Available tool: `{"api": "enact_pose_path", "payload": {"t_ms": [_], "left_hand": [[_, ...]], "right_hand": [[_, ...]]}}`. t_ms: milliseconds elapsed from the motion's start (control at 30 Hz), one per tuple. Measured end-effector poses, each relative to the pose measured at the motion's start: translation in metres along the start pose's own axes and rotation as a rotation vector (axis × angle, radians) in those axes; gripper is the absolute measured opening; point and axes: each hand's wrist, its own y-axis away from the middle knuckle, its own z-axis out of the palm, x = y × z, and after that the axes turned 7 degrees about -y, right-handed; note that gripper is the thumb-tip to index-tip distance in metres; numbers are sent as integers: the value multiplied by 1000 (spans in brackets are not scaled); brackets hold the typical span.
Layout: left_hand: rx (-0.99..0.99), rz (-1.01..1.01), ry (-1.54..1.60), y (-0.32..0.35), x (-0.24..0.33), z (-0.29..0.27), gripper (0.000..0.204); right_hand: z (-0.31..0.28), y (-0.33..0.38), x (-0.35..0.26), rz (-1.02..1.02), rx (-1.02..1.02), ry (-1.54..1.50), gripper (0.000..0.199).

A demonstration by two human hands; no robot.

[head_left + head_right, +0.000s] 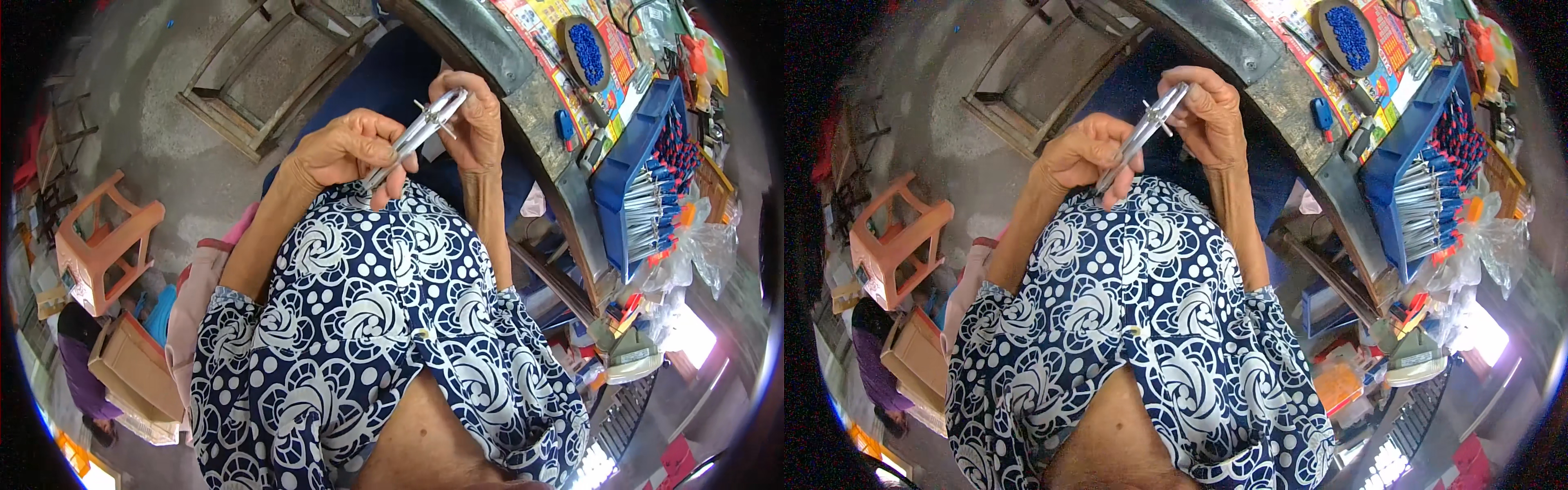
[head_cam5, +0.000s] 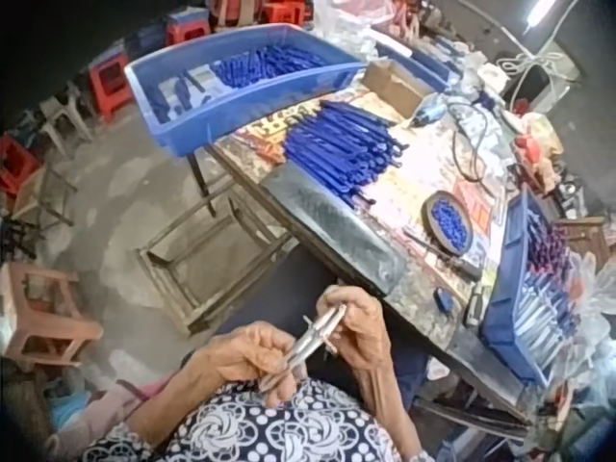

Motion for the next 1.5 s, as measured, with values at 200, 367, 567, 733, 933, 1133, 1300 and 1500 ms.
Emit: {"api": "enact_pose_path", "payload": {"t_ms": [200, 367, 567, 733, 933, 1133, 1300, 1500], "left_hand": [[-194, -36, 230, -3, -6, 0, 25], [-296, 11, 281, -10, -13, 5, 25], [-131, 161, -25, -19, 2, 2, 37], [286, 326, -186, -23, 5, 8, 42], [413, 299, -381, -28, 6, 14, 32], [474, 212, -301, -24, 9, 16, 24], [424, 167, -233, -20, 8, 14, 24], [520, 96, -308, -17, 8, 16, 23]], "right_hand": [[2, -8, -11, -98, -189, 55, 25], [28, -14, -31, -245, -314, 237, 20], [62, -11, -54, -315, -104, 630, 12], [54, -7, -34, -213, 176, 838, 11], [38, -3, -22, 0, 389, 763, 17], [24, 4, -17, 14, 238, 435, 21], [15, 7, -13, 83, 188, 315, 26], [12, 9, -8, 127, 162, 282, 27]]}}
